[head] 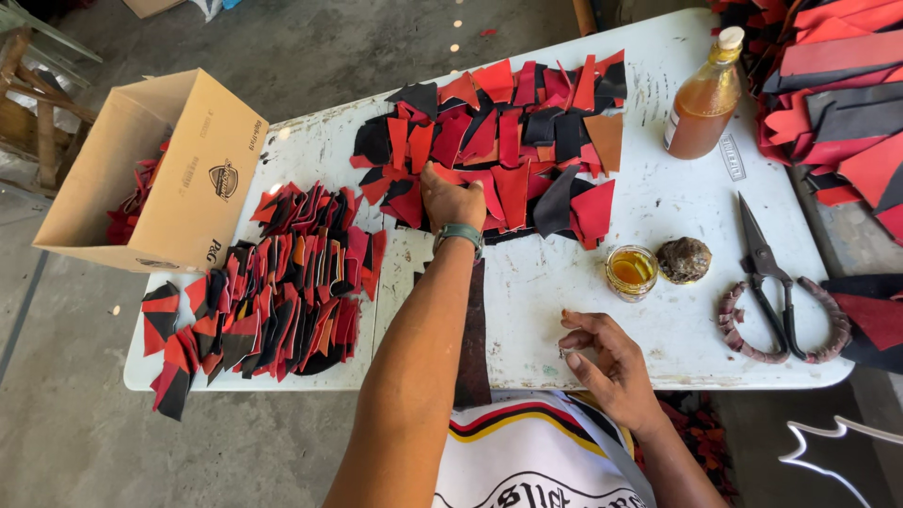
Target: The person picks up triangular red and black foam pieces from piles on the table, applies glue from a small jar onto a piece, presses matching pieces together, and stacks the glued pairs on a growing pile, occasionally reaching for more pieces or the glue jar.
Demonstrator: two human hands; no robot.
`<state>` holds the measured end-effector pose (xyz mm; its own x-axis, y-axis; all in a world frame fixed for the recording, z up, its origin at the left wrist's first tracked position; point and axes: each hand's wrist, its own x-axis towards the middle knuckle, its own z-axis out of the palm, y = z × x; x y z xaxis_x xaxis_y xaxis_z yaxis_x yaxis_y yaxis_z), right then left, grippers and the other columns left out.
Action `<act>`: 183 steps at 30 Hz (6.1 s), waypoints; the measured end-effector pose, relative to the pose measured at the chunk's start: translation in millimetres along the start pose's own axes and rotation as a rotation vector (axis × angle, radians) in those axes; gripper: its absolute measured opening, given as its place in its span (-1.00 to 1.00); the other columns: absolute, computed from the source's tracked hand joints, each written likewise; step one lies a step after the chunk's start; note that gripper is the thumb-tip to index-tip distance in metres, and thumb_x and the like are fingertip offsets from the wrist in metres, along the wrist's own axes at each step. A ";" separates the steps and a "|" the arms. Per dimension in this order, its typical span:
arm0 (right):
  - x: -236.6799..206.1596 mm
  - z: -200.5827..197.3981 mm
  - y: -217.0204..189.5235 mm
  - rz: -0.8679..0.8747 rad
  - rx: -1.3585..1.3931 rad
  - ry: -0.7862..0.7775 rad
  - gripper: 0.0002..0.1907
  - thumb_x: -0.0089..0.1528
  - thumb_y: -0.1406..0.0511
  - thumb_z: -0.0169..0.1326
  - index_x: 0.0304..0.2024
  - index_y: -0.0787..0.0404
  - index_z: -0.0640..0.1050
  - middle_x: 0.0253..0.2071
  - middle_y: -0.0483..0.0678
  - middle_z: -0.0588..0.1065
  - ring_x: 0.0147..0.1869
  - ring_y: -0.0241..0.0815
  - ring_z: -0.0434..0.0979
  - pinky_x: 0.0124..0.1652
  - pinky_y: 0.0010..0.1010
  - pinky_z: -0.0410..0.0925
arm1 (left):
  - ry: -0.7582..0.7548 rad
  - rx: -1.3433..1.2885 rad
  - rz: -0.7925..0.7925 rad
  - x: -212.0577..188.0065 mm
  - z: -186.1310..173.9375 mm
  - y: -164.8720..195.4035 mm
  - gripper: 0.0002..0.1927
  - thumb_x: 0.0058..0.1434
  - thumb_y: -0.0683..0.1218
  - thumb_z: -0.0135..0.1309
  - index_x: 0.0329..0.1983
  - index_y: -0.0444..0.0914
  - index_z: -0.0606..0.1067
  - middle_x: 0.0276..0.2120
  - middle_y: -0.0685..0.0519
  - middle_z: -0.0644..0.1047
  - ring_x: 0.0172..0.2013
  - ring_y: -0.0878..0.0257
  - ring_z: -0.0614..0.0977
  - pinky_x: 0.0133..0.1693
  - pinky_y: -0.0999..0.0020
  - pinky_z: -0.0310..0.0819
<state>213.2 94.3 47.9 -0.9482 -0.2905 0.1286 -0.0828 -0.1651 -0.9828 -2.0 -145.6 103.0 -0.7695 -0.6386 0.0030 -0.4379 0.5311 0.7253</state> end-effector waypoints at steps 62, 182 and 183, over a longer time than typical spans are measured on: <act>34.5 83.1 40.8 -0.005 -0.278 0.025 -0.53 0.34 0.49 0.06 0.31 0.46 0.38 0.01 0.13 0.52 0.03 -0.16 0.58 0.03 -0.41 0.42 | 0.106 0.315 0.209 32.8 -323.0 -344.0 -0.73 -0.02 -0.09 0.29 -0.29 -0.34 0.63 -0.35 -0.21 0.65 -0.28 -0.08 0.69 -0.16 0.12 0.61; 57.5 33.9 -120.8 -0.128 -0.249 0.175 -0.43 0.22 0.53 0.23 0.26 0.32 0.39 -0.14 0.02 0.61 -0.06 -0.29 0.62 -0.05 -0.46 0.51 | -1.101 -1.455 0.112 -141.4 -92.7 -73.2 -0.59 0.26 -0.29 0.25 0.16 -0.31 0.45 -0.01 -0.01 0.60 -0.01 0.22 0.66 0.00 0.31 0.61; 56.5 33.0 -121.2 -0.103 -0.264 0.183 -0.41 0.20 0.54 0.22 0.28 0.31 0.40 -0.13 0.03 0.62 -0.07 -0.27 0.63 -0.07 -0.44 0.51 | -1.118 -1.495 0.018 -139.9 -90.0 -75.0 -0.60 0.27 -0.30 0.22 0.16 -0.31 0.44 0.01 -0.02 0.60 0.00 0.21 0.66 0.03 0.30 0.61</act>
<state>179.8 66.8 178.7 -0.9681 -0.1067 0.2269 -0.2351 0.0716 -0.9693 180.3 -146.2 110.2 -0.9499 0.3046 0.0702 -0.1852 -0.7294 0.6585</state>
